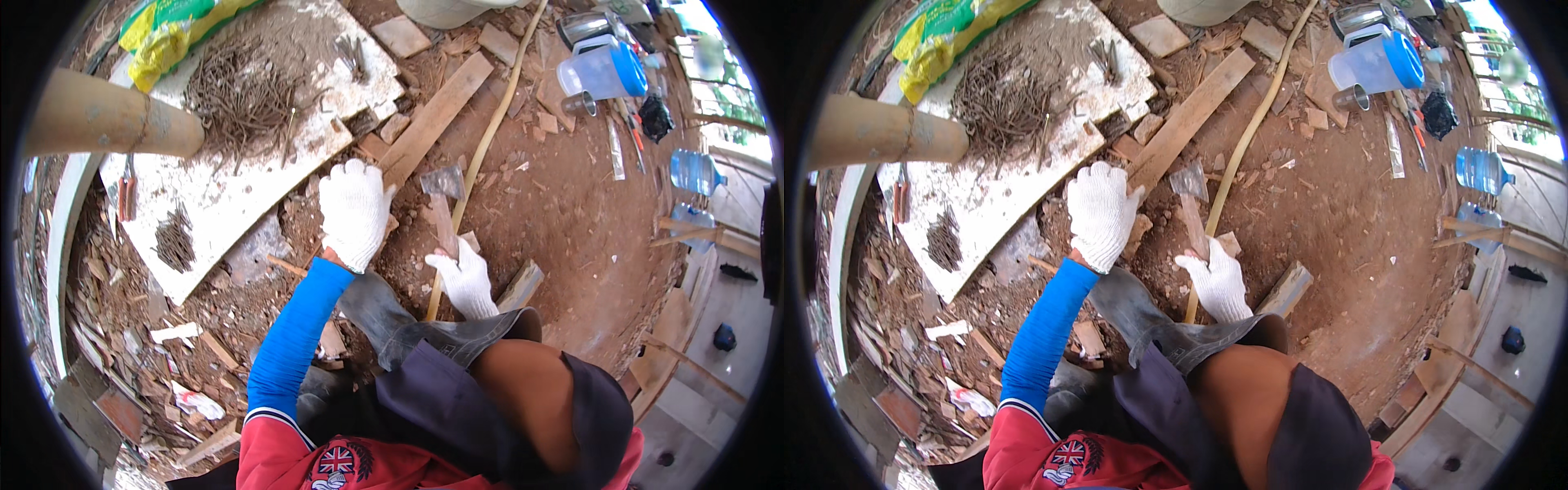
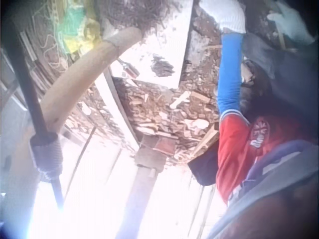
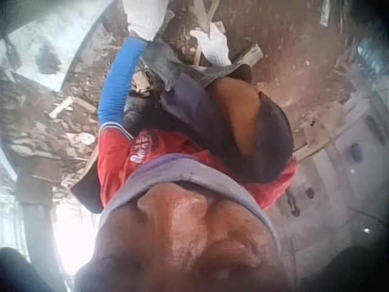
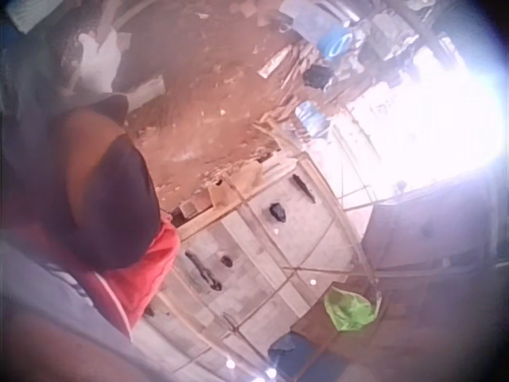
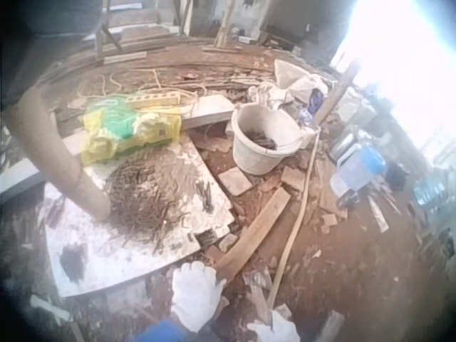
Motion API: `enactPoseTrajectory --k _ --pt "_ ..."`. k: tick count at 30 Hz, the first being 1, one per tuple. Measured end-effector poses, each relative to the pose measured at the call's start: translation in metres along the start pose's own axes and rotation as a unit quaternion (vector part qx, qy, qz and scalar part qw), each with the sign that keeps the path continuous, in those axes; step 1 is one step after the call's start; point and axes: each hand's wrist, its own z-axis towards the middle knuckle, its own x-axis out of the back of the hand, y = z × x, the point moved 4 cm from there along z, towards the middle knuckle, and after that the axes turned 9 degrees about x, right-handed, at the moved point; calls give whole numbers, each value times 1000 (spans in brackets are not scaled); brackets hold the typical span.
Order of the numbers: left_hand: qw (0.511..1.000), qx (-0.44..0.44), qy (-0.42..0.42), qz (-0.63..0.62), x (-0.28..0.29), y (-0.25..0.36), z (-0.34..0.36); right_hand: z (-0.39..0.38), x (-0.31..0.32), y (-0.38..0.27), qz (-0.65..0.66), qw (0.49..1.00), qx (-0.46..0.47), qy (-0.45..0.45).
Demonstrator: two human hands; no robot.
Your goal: The person uses a small axe to repeatedly strike and split a piece of wood placed on the ground. They hold the wood with one gloved hand and swing the axe with the other, creating smaller fragments. The person occasionally pauses to reposition the wood or clear debris.
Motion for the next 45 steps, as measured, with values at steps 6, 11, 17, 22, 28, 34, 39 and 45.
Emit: enactPoseTrajectory --k 6,11,17,22,28,34,39,45 --pt "962 -78 251 -74 91 86 144 -6 -27 18 134 988 -66 -40" --pt "942 -64 194 -264 162 95 182 -4 -16 -2 47 997 -27 -51" --pt "866 -110 -289 -394 191 92 62 -1 -19 39 -7 983 174 -60" --pt "814 -155 -359 -430 241 75 18 7 -37 38 76 993 -50 -78" --pt "804 -169 -344 -454 243 69 6 12 -26 8 59 989 -112 -71" --pt "825 -150 -308 -450 246 47 3 24 -43 -4 43 989 -89 -107" --pt "842 -107 -274 -452 247 20 12 27 -36 -24 27 990 -83 -114" --pt "968 137 -34 -207 115 -101 73 12 -33 -26 -8 995 -58 -77"
